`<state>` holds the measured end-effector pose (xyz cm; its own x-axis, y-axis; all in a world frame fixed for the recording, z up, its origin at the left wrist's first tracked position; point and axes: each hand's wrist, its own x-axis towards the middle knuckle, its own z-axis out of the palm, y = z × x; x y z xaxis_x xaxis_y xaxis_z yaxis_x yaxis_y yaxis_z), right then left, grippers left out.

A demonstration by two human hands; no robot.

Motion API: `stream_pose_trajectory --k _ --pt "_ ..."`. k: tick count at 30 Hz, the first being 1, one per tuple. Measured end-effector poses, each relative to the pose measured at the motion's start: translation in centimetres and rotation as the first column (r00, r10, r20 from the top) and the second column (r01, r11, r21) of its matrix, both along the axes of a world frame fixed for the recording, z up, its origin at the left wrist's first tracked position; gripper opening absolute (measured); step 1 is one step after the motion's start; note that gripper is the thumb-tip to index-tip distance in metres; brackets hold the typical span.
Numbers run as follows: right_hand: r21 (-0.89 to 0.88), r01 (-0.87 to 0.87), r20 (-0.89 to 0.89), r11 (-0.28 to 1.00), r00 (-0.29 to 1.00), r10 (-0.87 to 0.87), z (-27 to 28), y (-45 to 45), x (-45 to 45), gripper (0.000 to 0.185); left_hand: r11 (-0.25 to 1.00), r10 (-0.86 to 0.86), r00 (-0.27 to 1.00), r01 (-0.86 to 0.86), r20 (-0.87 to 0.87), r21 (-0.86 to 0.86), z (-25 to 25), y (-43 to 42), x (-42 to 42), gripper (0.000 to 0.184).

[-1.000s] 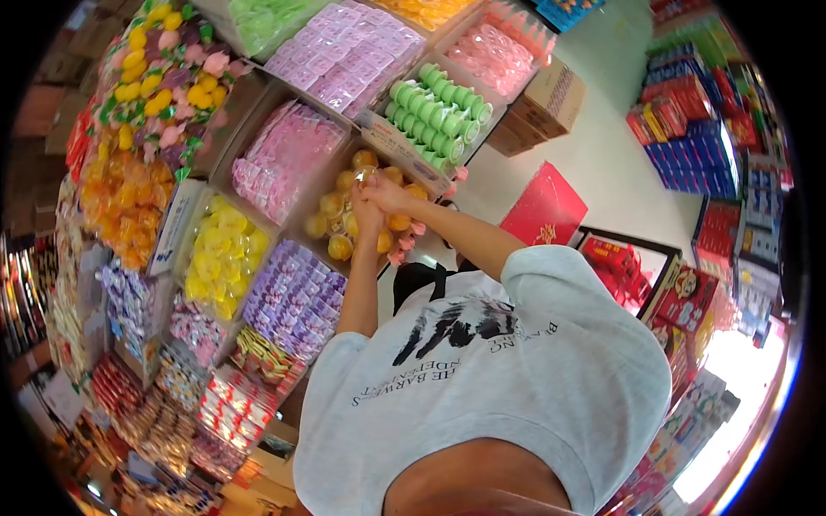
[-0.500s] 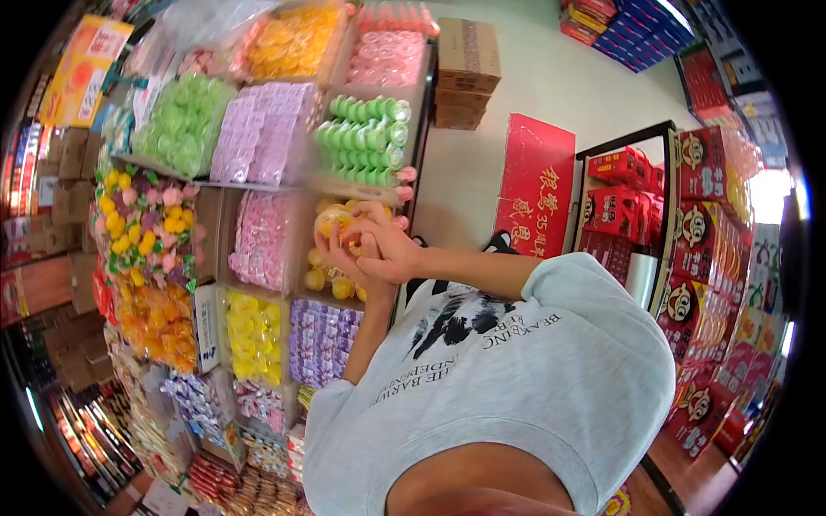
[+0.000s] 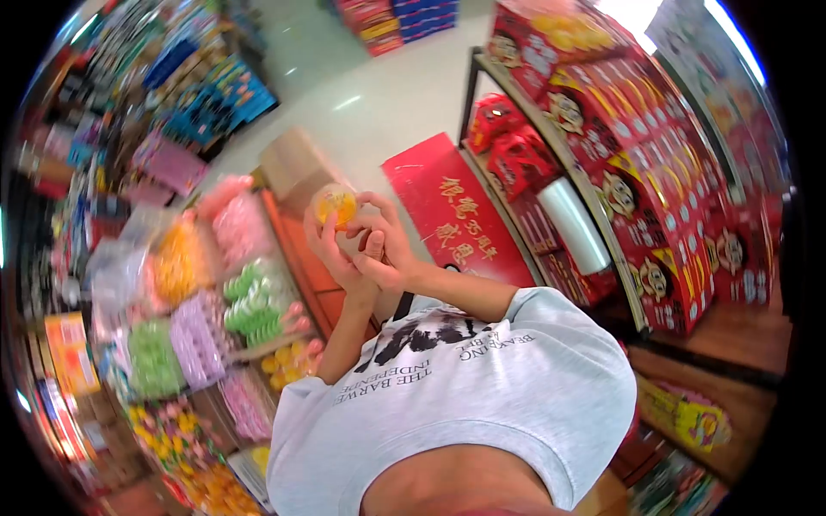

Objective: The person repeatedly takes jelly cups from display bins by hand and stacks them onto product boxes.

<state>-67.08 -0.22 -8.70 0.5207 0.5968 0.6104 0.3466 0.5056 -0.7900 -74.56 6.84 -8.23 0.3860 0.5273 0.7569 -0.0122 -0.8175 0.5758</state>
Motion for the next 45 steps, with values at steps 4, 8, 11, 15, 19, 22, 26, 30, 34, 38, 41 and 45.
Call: stream_pose_trajectory --k 4,8,11,15,19,22,26,30,34,38,41,45 --pt "0.030 0.256 -0.060 0.966 0.965 -0.254 -0.1 -5.1 6.0 0.043 0.911 -0.338 0.941 0.329 0.009 -0.250 0.7 -4.7 7.6 0.067" --pt "-0.002 0.472 -0.083 0.882 0.879 -0.470 -1.4 -8.9 9.7 0.046 0.832 -0.517 0.856 0.496 -0.024 -0.249 -0.8 -7.4 12.8 0.065" --pt "-0.024 0.609 -0.132 0.793 0.784 -0.606 -1.2 -10.8 10.9 0.052 0.771 -0.623 0.776 0.588 -0.098 -0.245 -1.1 -8.4 15.7 0.064" --pt "-0.058 0.751 -0.107 0.658 0.651 -0.752 -1.8 -13.0 13.6 0.067 0.671 -0.741 0.654 0.712 -0.152 -0.209 -2.2 -9.8 19.9 0.062" --pt "-0.092 0.824 -0.097 0.559 0.552 -0.828 -2.1 -13.1 17.1 0.073 0.591 -0.807 0.571 0.775 -0.151 -0.226 -2.2 -10.1 24.6 0.064" --pt "-0.106 0.849 -0.055 0.517 0.514 -0.856 -1.5 -11.8 20.6 0.076 0.554 -0.831 0.546 0.790 -0.110 -0.263 -2.1 -8.8 28.4 0.064" --pt "-0.095 0.841 0.021 0.532 0.536 -0.844 -1.7 -8.1 26.2 0.081 0.603 -0.798 0.590 0.774 -0.126 -0.193 -1.9 -4.7 33.8 0.061" --pt "-0.105 0.800 0.052 0.591 0.598 -0.800 -1.1 -3.7 31.2 0.081 0.656 -0.755 0.643 0.744 -0.130 -0.129 -0.7 -0.1 38.4 0.056" --pt "-0.161 0.828 0.144 0.538 0.559 -0.817 0.0 -1.0 34.9 0.080 0.682 -0.731 0.676 0.716 -0.096 -0.148 -0.3 2.4 42.0 0.049" --pt "-0.198 0.904 0.280 0.379 0.423 -0.862 0.3 -1.6 38.1 0.080 0.639 -0.768 0.625 0.760 -0.136 -0.116 1.0 2.2 45.7 0.044" --pt "-0.231 0.868 0.001 0.439 0.452 -0.892 0.7 -2.7 40.0 0.077 0.562 -0.824 0.549 0.824 -0.139 -0.072 0.9 1.2 48.8 0.043" --pt "-0.138 0.946 0.170 0.293 0.314 -0.934 1.6 -5.1 44.4 0.068 0.498 -0.865 0.491 0.865 -0.102 -0.064 1.5 -1.1 53.8 0.046"
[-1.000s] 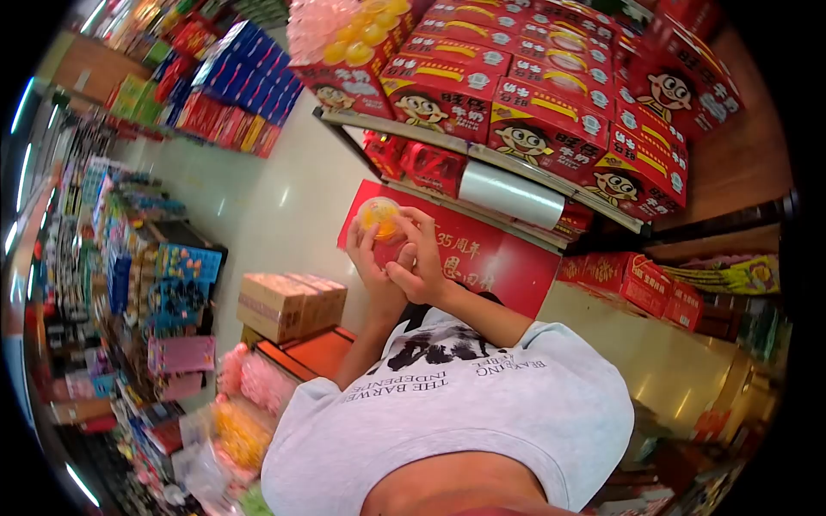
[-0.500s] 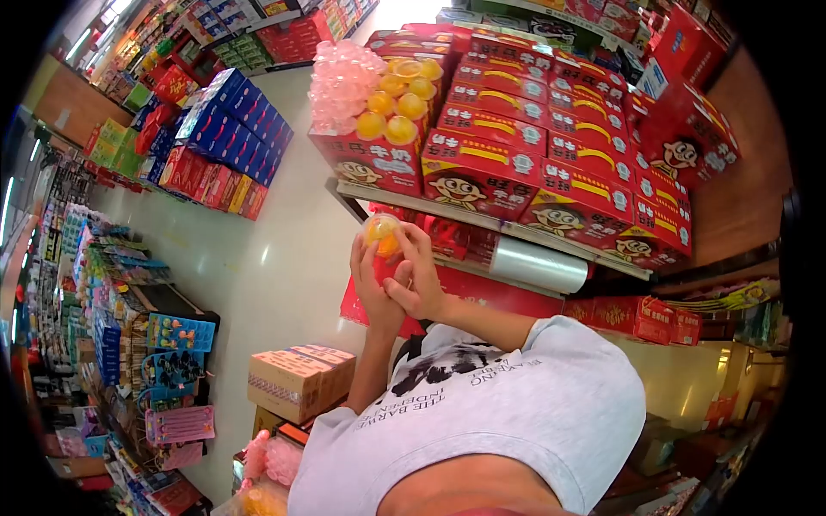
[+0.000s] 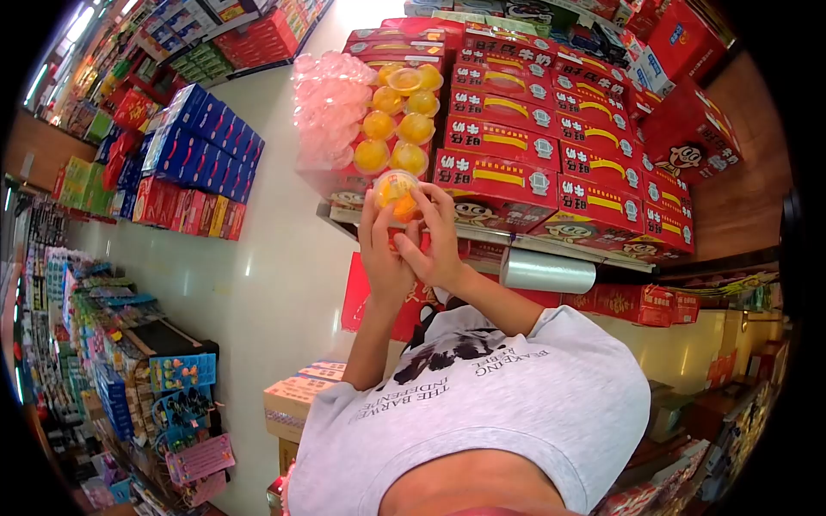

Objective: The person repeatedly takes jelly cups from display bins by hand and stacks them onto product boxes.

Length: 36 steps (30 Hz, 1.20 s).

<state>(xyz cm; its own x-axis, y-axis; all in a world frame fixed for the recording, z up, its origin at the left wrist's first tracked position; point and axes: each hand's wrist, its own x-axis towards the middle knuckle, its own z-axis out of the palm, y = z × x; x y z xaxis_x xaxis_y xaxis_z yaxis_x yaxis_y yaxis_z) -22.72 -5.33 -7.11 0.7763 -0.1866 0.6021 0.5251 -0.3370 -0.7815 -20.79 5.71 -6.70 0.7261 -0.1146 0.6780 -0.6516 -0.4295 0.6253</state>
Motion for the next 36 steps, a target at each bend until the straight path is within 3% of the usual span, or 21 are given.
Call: stream_pose_trajectory --k 7,12,14,20,27,30,32,36 --pt "-0.067 0.115 0.089 0.991 0.990 -0.109 0.5 -4.4 8.4 0.057 0.991 -0.021 0.998 0.012 0.065 0.136 0.7 -3.9 8.6 0.060" --pt "-0.074 0.118 -0.001 0.990 0.993 -0.118 0.9 -6.3 13.3 0.055 0.972 -0.037 0.997 0.022 0.062 0.235 1.3 -5.8 13.5 0.056" --pt "-0.055 0.080 -0.049 0.995 0.995 -0.083 0.8 -6.9 14.7 0.054 0.951 0.037 0.998 -0.050 0.051 0.304 1.2 -6.3 14.9 0.056" --pt "-0.064 0.090 -0.115 0.994 0.989 -0.097 -0.3 -7.7 16.9 0.050 0.889 0.155 0.988 -0.145 0.012 0.434 1.3 -7.2 16.4 0.056" --pt "-0.033 0.068 -0.218 0.997 0.973 -0.074 -0.7 -8.2 17.4 0.048 0.776 0.204 0.976 -0.112 -0.079 0.620 2.0 -7.4 16.6 0.058" --pt "-0.099 0.070 -0.264 0.993 0.960 -0.094 -0.9 -8.2 17.3 0.048 0.751 0.211 0.971 -0.089 -0.109 0.654 2.1 -7.3 16.5 0.058" --pt "-0.188 0.166 -0.203 0.968 0.958 -0.204 -1.0 -8.3 17.4 0.049 0.708 0.235 0.966 -0.097 -0.105 0.700 2.1 -7.4 16.5 0.059" --pt "-0.195 0.277 -0.104 0.941 0.948 -0.301 -2.6 -9.2 18.7 0.054 0.704 0.226 0.963 -0.058 -0.145 0.708 2.6 -7.3 17.2 0.063"
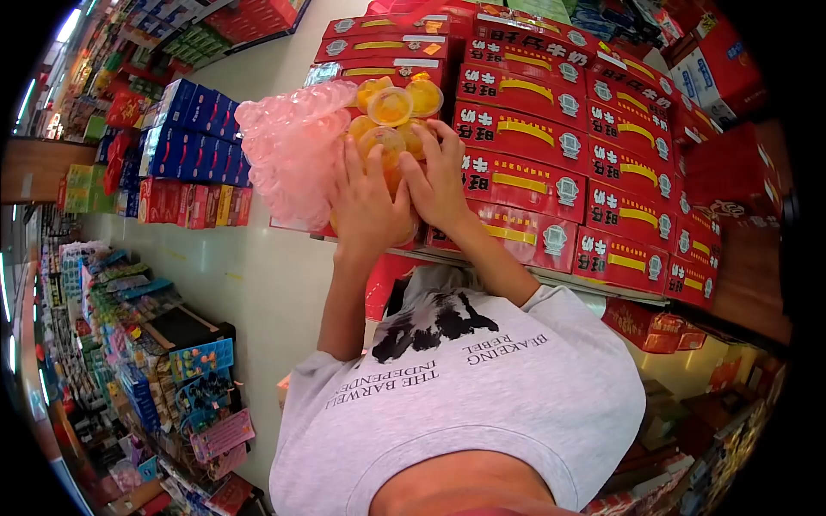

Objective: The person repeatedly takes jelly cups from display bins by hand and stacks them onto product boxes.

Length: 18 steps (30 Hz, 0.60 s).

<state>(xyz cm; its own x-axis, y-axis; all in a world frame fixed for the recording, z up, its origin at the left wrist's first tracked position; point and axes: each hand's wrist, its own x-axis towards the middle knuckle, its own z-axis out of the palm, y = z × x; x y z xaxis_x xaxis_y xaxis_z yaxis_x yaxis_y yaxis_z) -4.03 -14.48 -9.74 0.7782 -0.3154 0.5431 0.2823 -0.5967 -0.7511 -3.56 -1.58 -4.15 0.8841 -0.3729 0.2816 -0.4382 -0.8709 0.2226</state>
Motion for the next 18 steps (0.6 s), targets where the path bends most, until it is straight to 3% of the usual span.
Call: stream_pose_trajectory --k 3,6,12,14,15,17,18 --pt "0.042 -0.033 -0.034 0.999 0.999 0.035 -0.4 -0.9 1.0 0.055 0.996 -0.078 0.996 0.080 0.039 -0.040 0.4 -0.1 0.8 0.068" --pt "0.052 -0.026 -0.056 0.998 0.998 0.029 -0.5 -1.3 2.0 0.054 0.997 -0.074 0.997 0.072 -0.037 -0.031 0.6 -0.3 1.3 0.072" --pt "-0.008 -0.076 -0.001 0.997 0.997 0.076 -1.3 -3.1 6.1 0.057 0.992 -0.073 0.994 0.080 -0.079 0.093 0.9 -0.7 1.9 0.075" --pt "-0.335 -0.013 0.022 0.942 1.000 0.021 -2.7 -3.8 7.6 0.057 0.987 -0.082 0.993 0.093 -0.087 0.130 0.3 -0.5 2.2 0.078" --pt "-0.334 -0.014 0.023 0.942 0.999 0.023 -2.0 -3.6 7.6 0.057 0.987 -0.080 0.993 0.091 -0.086 0.131 0.4 -0.5 2.3 0.078" --pt "-0.048 -0.064 -0.073 0.997 0.995 0.060 -0.6 -3.1 7.3 0.052 0.988 -0.072 0.989 0.089 -0.131 0.125 0.5 -0.6 2.3 0.080" --pt "-0.047 -0.064 -0.073 0.997 0.995 0.061 -0.6 -2.9 7.2 0.052 0.988 -0.072 0.989 0.088 -0.130 0.126 0.5 -0.6 2.3 0.080"
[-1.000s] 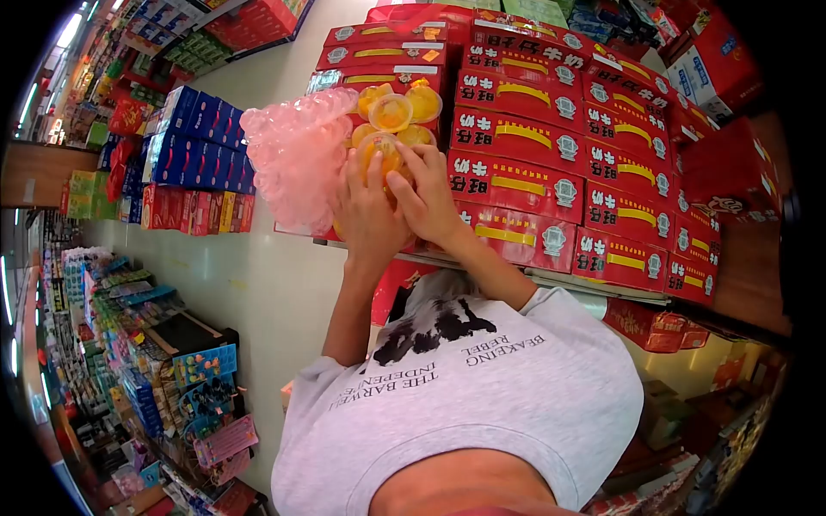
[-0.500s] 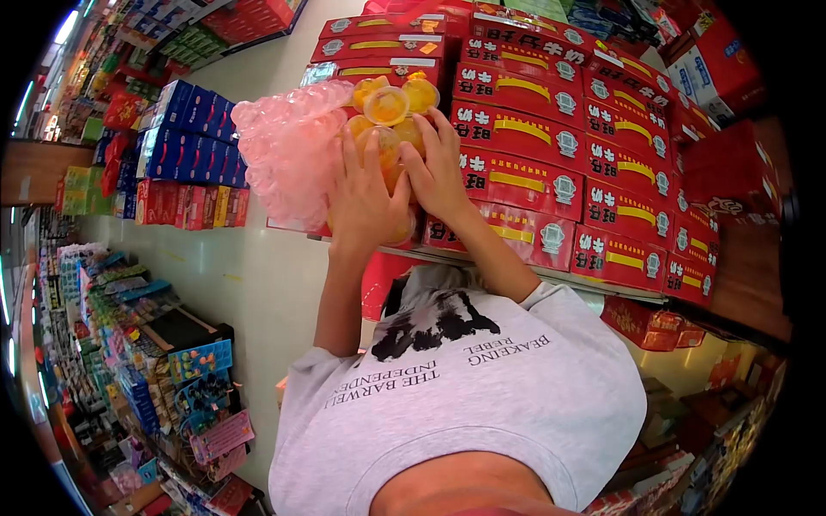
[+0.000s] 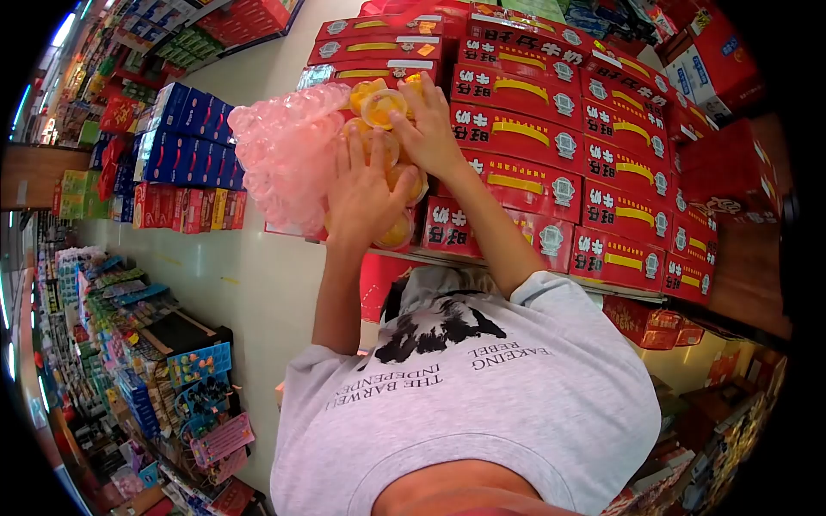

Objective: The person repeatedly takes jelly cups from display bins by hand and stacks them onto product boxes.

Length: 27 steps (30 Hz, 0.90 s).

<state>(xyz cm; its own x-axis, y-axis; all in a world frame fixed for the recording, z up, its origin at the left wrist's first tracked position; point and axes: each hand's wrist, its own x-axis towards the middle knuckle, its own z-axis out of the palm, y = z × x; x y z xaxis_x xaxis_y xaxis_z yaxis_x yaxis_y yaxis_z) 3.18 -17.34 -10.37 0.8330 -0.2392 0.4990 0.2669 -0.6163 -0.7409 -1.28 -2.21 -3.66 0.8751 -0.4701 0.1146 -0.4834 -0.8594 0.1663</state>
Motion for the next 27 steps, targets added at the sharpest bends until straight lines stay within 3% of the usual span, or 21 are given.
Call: stream_pose_trajectory --k 24,27 --pt "0.050 0.024 0.034 0.998 0.999 -0.026 -1.0 0.0 1.4 0.054 1.000 -0.006 0.999 0.007 0.048 -0.013 -0.7 -0.2 0.9 0.079" --pt "0.055 0.017 0.049 0.998 0.999 -0.020 -0.6 -0.1 1.3 0.055 0.995 -0.001 1.000 0.004 0.029 -0.099 0.0 -0.1 0.8 0.076"
